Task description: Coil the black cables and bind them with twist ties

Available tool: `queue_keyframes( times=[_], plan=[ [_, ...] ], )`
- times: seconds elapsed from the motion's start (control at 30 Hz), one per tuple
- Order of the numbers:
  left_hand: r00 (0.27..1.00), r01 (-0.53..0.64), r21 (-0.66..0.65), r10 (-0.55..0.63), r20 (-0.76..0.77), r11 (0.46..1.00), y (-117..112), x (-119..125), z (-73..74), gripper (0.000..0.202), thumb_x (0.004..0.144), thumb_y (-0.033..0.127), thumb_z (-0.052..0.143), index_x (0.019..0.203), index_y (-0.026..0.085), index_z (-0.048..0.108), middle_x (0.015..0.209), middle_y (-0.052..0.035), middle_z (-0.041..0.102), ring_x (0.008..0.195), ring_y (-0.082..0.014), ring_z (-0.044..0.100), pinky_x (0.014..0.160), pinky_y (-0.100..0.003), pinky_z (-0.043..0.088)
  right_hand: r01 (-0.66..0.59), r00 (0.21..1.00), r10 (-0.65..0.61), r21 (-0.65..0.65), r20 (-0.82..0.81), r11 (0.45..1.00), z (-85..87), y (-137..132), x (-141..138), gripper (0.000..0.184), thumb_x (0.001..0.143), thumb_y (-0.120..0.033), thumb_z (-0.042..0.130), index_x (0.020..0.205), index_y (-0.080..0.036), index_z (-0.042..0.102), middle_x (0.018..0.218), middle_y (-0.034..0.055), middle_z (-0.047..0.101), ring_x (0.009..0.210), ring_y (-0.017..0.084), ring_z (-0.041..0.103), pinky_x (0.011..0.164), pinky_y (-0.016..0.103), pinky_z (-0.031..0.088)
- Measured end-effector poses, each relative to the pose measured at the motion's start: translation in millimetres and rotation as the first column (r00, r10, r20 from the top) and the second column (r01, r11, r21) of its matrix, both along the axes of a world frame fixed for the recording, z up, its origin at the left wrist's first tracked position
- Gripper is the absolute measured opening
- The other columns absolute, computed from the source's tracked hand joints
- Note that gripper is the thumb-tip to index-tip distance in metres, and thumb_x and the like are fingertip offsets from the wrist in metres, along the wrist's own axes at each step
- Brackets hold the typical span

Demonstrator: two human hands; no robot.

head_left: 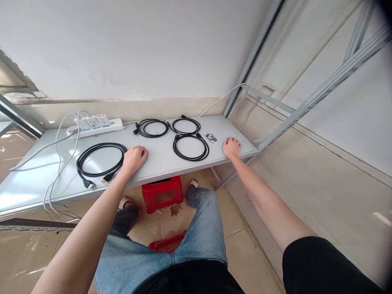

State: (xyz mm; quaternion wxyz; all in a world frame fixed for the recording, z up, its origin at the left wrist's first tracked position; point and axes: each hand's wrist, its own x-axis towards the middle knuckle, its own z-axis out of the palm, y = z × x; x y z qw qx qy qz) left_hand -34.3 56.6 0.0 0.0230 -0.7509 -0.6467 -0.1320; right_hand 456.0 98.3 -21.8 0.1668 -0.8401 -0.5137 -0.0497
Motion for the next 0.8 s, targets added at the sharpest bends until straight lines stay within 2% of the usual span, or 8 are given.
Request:
queue_keyframes(
  times=[0.4, 0.8],
  plan=[
    [1.0, 0.003, 0.01, -0.003, -0.018, 1.0, 0.8, -1.9, -3.6, 0.036, 0.1, 0.035, 0.037, 0.089, 0.021, 0.068, 0.1, -0.0119, 0.075, 0.091, -0.0259, 0.068, 0.071, -0.032, 0.04, 0.005, 1.0, -0.005, -0.012, 0.005, 1.0, 3.3, -2.3, -2.5, 0.046, 0.099, -0.026, 0.036, 0.136, -0.013, 0.061, 0.143, 0.0197, 0.057, 0.133, 0.033, 0.045, 0.111, 0.047, 0.03],
    [1.0, 0.003, 0.007, -0.003, -0.003, 1.0, -0.1, 0.2, 0.3, 0.034, 0.1, 0.034, 0.038, 0.085, 0.02, 0.066, 0.098, -0.012, 0.075, 0.09, -0.0265, 0.068, 0.067, -0.033, 0.038, -0.001, 1.0, 0.001, -0.006, 0.001, 1.0, 4.4, -3.9, -3.0, 0.047, 0.099, -0.026, 0.036, 0.136, -0.013, 0.062, 0.142, 0.0192, 0.057, 0.132, 0.032, 0.046, 0.11, 0.047, 0.03]
  ],
)
